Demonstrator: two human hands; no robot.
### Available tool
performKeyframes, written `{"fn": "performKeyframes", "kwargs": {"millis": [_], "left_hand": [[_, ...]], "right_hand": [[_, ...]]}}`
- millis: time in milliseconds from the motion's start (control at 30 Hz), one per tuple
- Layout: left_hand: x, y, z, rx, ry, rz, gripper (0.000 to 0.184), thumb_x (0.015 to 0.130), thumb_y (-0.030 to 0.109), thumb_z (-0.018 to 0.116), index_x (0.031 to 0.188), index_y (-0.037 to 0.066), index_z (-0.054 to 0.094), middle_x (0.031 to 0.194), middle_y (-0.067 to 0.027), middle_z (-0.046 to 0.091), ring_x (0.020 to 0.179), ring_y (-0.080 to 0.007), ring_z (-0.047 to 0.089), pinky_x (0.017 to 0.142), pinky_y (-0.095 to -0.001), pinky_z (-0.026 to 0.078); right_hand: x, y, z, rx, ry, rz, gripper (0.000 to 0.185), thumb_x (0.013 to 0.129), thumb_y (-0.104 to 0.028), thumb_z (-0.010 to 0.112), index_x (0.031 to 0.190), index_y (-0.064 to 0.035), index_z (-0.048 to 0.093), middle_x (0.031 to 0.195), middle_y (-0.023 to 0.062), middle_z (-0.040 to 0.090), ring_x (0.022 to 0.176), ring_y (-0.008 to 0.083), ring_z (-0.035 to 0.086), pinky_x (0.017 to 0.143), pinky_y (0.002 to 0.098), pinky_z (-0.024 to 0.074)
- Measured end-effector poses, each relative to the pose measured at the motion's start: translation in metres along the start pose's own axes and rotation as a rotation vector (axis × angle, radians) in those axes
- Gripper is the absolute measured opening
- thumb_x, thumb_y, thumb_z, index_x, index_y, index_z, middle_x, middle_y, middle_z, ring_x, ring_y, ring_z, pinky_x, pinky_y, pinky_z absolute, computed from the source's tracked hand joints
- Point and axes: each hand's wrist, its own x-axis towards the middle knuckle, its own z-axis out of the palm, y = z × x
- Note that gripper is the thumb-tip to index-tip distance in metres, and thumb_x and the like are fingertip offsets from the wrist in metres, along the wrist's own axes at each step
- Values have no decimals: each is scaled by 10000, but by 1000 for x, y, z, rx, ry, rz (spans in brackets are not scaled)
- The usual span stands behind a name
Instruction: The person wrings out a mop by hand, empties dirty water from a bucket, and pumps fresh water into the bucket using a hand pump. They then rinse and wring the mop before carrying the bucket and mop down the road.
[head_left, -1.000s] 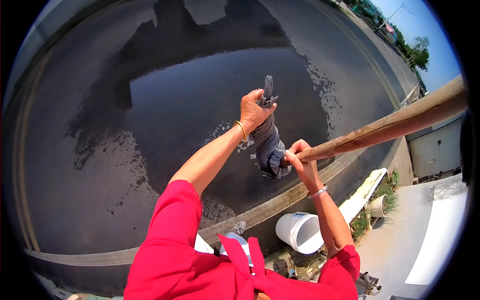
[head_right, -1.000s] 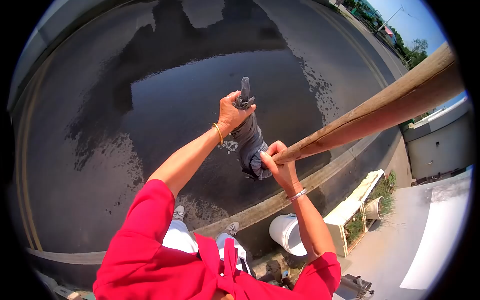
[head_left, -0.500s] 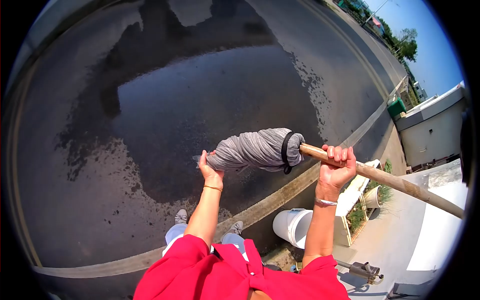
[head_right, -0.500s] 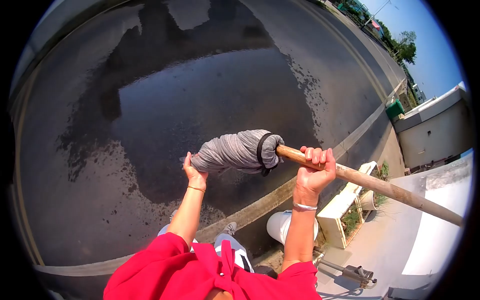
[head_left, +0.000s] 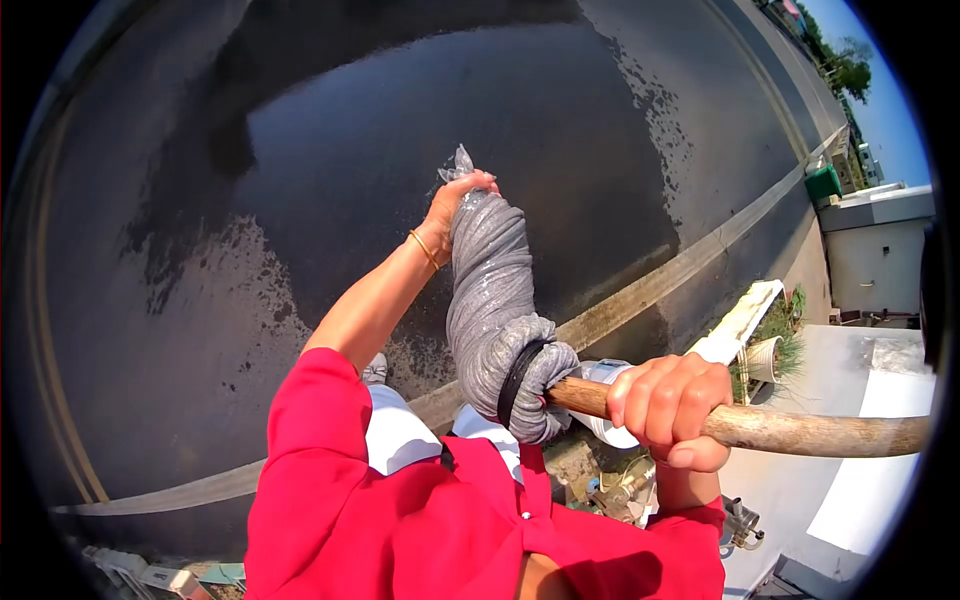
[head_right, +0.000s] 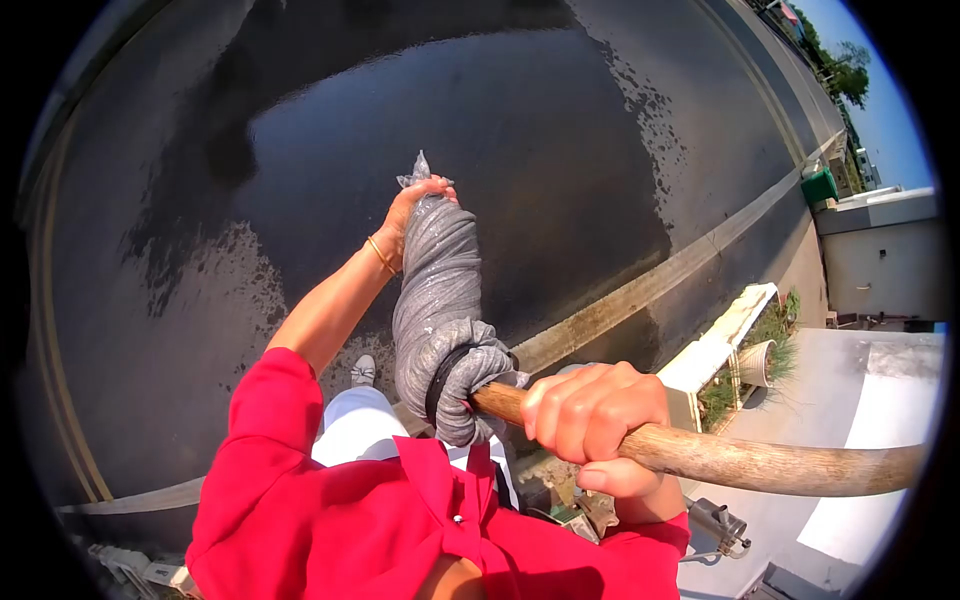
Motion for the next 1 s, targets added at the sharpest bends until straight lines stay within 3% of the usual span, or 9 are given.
{"fn": "performKeyframes", "kwargs": {"millis": [200, 433, 600, 667, 733, 800, 900, 933, 1000], "left_hand": [[12, 18, 41, 507, 23, 257, 126, 691, 168, 620, 717, 62, 556, 664, -50, 577, 612, -142, 560, 596, -271, 459], [31, 9, 56, 793, -44, 571, 119, 644, 86, 629, 660, 8, 540, 599, -42, 565, 554, -139, 589, 548, -269, 477], [14, -13, 70, 1233, -57, 774, 137, 659, 107, 646, 671, -4, 567, 536, -43, 547, 531, -46, 441, 515, -267, 402], [16, -31, 71, 1330, -103, 913, 140, 630, 89, 648, 686, -9, 564, 581, -94, 554, 521, -143, 518, 522, -277, 409], [10, -39, 68, 1464, -160, 1039, 149, 604, 77, 664, 671, -1, 557, 635, -105, 549, 571, -265, 541, 514, -294, 406], [-1, -34, 57, 1462, -132, 1052, 155, 603, 78, 673, 663, 5, 550, 623, -103, 528, 569, -260, 533, 513, -308, 405], [-35, -36, 38, 1476, -145, 1054, 189, 598, 73, 699, 634, 25, 520, 592, -88, 473, 556, -247, 503, 519, -353, 398], [-42, -42, 29, 1428, -187, 1113, 206, 599, 71, 713, 628, 36, 512, 613, -79, 490, 571, -238, 504, 586, -330, 441], [-49, -54, 7, 1247, 7, 1199, 191, 627, 20, 695, 611, 43, 506, 619, -65, 544, 594, -208, 543, 773, -334, 462]], "right_hand": [[0, 31, -3, -47, -42, 35, 276, 624, -44, 605, 502, -71, 359, 481, 31, 440, 449, 200, 437, 548, 339, 408], [4, 78, -25, -165, -96, 83, 231, 592, 0, 579, 507, -65, 374, 486, 30, 441, 459, 172, 433, 501, 288, 372], [-5, 113, -50, -178, -36, 175, 241, 620, 11, 576, 517, -48, 367, 502, 36, 436, 464, 145, 412, 485, 266, 360], [-8, 126, -61, -222, 6, 239, 238, 646, 15, 576, 529, -30, 373, 503, 36, 423, 470, 128, 392, 469, 250, 352], [-16, 134, -73, -347, 117, 310, 248, 691, -14, 590, 541, -28, 393, 545, 32, 464, 520, 96, 414, 495, 241, 362], [-29, 130, -83, -496, 350, 315, 220, 747, -40, 579, 587, -36, 429, 614, 24, 498, 586, 86, 458, 553, 221, 386], [-43, 128, -117, -398, 815, 3, 183, 820, -65, 541, 678, -74, 426, 646, 19, 457, 639, 106, 465, 754, 303, 407], [-42, 118, -124, -361, 850, -90, 181, 824, -48, 520, 681, -80, 412, 626, 14, 438, 614, 114, 447, 766, 323, 407], [-43, 99, -140, -378, 852, -256, 187, 834, -104, 491, 670, -93, 404, 584, 14, 413, 583, 123, 424, 745, 345, 402]]}}
